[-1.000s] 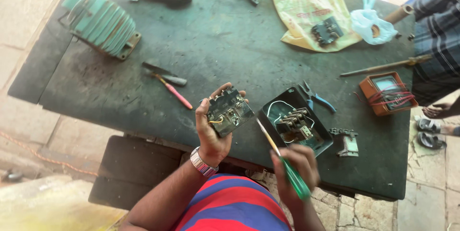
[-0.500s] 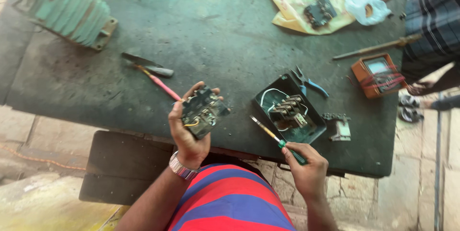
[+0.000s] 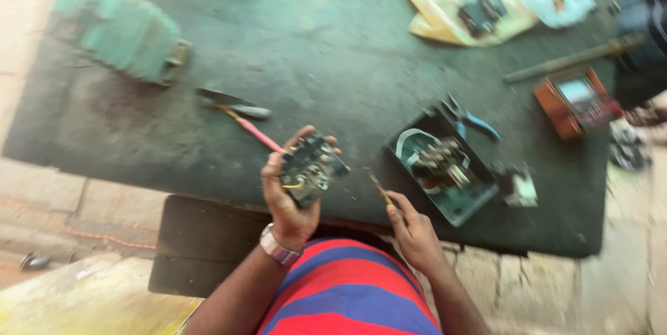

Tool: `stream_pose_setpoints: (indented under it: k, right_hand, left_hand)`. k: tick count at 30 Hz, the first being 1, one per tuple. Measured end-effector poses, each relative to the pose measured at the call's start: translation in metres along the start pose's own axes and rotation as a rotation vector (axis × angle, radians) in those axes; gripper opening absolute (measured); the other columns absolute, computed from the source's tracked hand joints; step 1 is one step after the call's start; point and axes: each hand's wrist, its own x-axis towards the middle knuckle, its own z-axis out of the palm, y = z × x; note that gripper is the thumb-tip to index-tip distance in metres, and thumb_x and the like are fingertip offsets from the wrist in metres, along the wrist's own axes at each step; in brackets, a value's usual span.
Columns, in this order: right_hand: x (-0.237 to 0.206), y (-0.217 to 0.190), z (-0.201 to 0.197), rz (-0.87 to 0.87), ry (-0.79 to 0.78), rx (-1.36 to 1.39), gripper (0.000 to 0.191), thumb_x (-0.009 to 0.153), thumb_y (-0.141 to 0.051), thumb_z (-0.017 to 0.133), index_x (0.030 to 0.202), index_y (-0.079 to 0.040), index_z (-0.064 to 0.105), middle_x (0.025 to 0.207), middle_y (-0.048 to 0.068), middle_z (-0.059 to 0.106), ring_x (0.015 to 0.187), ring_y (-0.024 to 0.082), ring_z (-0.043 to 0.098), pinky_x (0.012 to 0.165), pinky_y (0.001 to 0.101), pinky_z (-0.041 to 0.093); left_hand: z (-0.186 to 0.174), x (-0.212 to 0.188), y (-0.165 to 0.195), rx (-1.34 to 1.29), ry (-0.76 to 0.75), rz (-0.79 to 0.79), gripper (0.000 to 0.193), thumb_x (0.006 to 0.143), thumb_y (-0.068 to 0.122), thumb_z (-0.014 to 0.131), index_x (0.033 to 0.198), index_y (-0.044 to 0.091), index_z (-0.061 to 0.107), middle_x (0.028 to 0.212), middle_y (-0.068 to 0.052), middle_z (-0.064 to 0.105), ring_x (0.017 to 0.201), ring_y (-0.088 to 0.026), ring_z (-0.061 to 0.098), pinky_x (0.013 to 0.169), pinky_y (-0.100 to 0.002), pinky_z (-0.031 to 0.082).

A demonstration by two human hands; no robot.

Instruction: The person uses a screwdriver to loosen and tighten screws on a small electrical component held in their left hand. They repeatedly adjust the internal contacts and wires while rotating the component to access different sides.

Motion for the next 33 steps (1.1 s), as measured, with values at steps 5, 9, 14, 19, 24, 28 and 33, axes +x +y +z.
stream_pose_setpoints:
  k: [5, 9, 14, 19, 24, 28, 33]
  right_hand:
    - [0.035, -0.003, 0.035, -0.251, -0.015, 0.647, 0.033, 0.101, -0.02, 0.05, 0.128, -0.004, 0.061, 0.079, 0.003, 0.067, 0.052, 0.006, 0.045, 0.044, 0.023, 0.034]
    - [0.064, -0.009, 0.044, -0.289, 0.005, 0.702, 0.031, 0.108, -0.027, 0.049, 0.118, -0.002, 0.064, 0.059, 0.007, 0.051, 0.039, 0.008, 0.037, 0.034, 0.0253, 0.029]
    - [0.079, -0.045, 0.063, -0.428, 0.135, 0.723, 0.033, 0.109, -0.029, 0.054, 0.104, 0.002, 0.065, 0.062, 0.01, 0.059, 0.04, 0.009, 0.04, 0.038, 0.0247, 0.029]
    - [0.083, -0.084, 0.073, -0.438, 0.188, 0.653, 0.036, 0.106, -0.031, 0.054, 0.103, 0.003, 0.068, 0.064, 0.014, 0.061, 0.04, 0.014, 0.046, 0.038, 0.0265, 0.031]
    - [0.095, -0.084, 0.08, -0.485, 0.359, 0.69, 0.036, 0.111, -0.028, 0.057, 0.114, 0.008, 0.063, 0.08, 0.01, 0.063, 0.061, 0.015, 0.06, 0.053, 0.029, 0.047]
    - [0.097, -0.081, 0.083, -0.573, 0.379, 0.739, 0.043, 0.108, -0.034, 0.054, 0.14, -0.006, 0.052, 0.069, 0.004, 0.051, 0.051, 0.012, 0.049, 0.045, 0.0295, 0.041]
    - [0.1, -0.09, 0.083, -0.658, 0.515, 0.753, 0.039, 0.116, -0.037, 0.055, 0.104, 0.0, 0.054, 0.059, 0.006, 0.044, 0.044, 0.012, 0.041, 0.045, 0.0283, 0.034]
  left_hand:
    - [-0.006, -0.007, 0.029, 0.321, -0.006, 0.165, 0.051, 0.103, 0.039, 0.051, 0.137, 0.001, 0.052, 0.123, -0.024, 0.067, 0.111, -0.031, 0.068, 0.097, -0.046, 0.058]
    - [-0.015, -0.006, 0.037, -0.02, 0.079, -0.008, 0.058, 0.101, 0.049, 0.044, 0.135, 0.004, 0.061, 0.119, -0.019, 0.072, 0.107, -0.027, 0.072, 0.096, -0.043, 0.06]
    - [-0.045, 0.001, 0.055, -0.011, 0.088, -0.057, 0.059, 0.1, 0.051, 0.047, 0.135, 0.007, 0.062, 0.119, -0.017, 0.072, 0.108, -0.026, 0.071, 0.096, -0.043, 0.059]
    - [-0.059, 0.004, 0.081, -0.028, 0.062, -0.022, 0.06, 0.101, 0.052, 0.047, 0.136, 0.006, 0.062, 0.12, -0.018, 0.072, 0.11, -0.026, 0.071, 0.099, -0.042, 0.058]
    - [-0.062, 0.004, 0.093, -0.049, 0.063, -0.053, 0.061, 0.1, 0.052, 0.049, 0.138, 0.006, 0.061, 0.12, -0.017, 0.072, 0.11, -0.026, 0.071, 0.099, -0.043, 0.058]
    - [-0.064, 0.004, 0.099, -0.03, 0.035, -0.053, 0.062, 0.099, 0.052, 0.049, 0.138, 0.006, 0.06, 0.121, -0.018, 0.071, 0.11, -0.027, 0.071, 0.1, -0.044, 0.057]
    - [-0.062, 0.004, 0.098, -0.002, 0.012, -0.056, 0.062, 0.1, 0.052, 0.048, 0.139, 0.005, 0.059, 0.122, -0.019, 0.071, 0.111, -0.027, 0.071, 0.101, -0.044, 0.057]
